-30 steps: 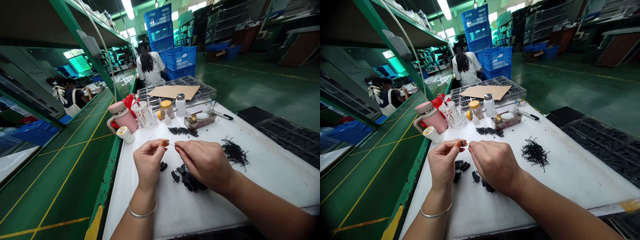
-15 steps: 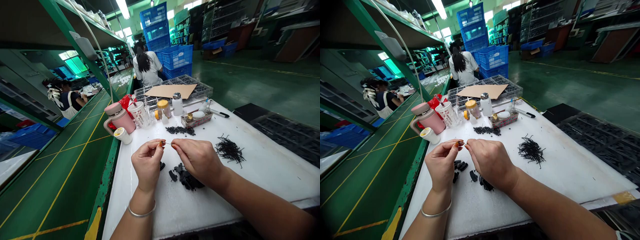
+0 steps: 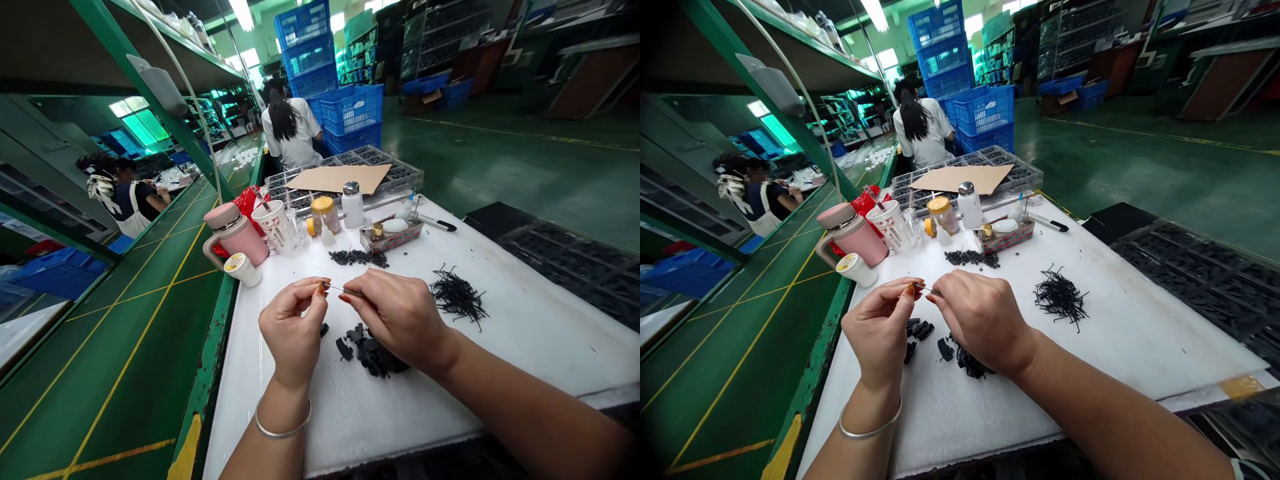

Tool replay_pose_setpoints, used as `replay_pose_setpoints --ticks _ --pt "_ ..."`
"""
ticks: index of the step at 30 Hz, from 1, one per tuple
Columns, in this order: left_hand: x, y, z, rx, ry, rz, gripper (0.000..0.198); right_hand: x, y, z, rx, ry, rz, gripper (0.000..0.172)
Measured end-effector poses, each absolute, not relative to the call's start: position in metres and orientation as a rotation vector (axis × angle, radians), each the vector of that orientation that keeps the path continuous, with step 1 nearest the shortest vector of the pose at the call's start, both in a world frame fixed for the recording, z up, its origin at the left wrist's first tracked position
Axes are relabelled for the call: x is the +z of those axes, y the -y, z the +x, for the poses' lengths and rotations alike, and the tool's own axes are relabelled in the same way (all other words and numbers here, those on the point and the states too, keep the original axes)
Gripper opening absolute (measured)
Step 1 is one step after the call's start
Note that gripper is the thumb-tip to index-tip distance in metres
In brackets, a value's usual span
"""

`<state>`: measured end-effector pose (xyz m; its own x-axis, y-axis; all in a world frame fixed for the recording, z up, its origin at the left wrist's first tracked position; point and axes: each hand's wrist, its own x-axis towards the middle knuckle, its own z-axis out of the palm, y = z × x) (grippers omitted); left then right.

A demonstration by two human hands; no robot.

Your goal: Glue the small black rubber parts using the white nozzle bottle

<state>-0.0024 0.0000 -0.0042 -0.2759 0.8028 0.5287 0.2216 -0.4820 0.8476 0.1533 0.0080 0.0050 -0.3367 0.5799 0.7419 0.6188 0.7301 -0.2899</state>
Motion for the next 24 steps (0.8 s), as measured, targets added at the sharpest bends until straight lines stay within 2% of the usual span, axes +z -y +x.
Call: replay_pose_setpoints --ticks 8,16,19,24 --pt "-0.0042 0.0028 0.0016 1.828 -1.252 1.577 0.007 0.0042 -0.0053 0.1540 0.048 1.997 -0.934 0.025" --pt "-0.0029 0.0031 0.0022 1.886 -1.222 1.583 0.006 0.0065 -0.0065 0.1510 0.526 1.875 -1.014 0.035" --pt "-0.0029 0.0018 0.0002 1.872 -1.231 1.596 0.006 0.0086 -0.0074 0.1514 0.636 1.841 -1.013 0.033" --pt "-0.0025 -0.0038 -0.0035 1.787 -1.145 1.504 0.006 0.0086 -0.0105 0.1535 0.465 1.880 -0.992 0.020"
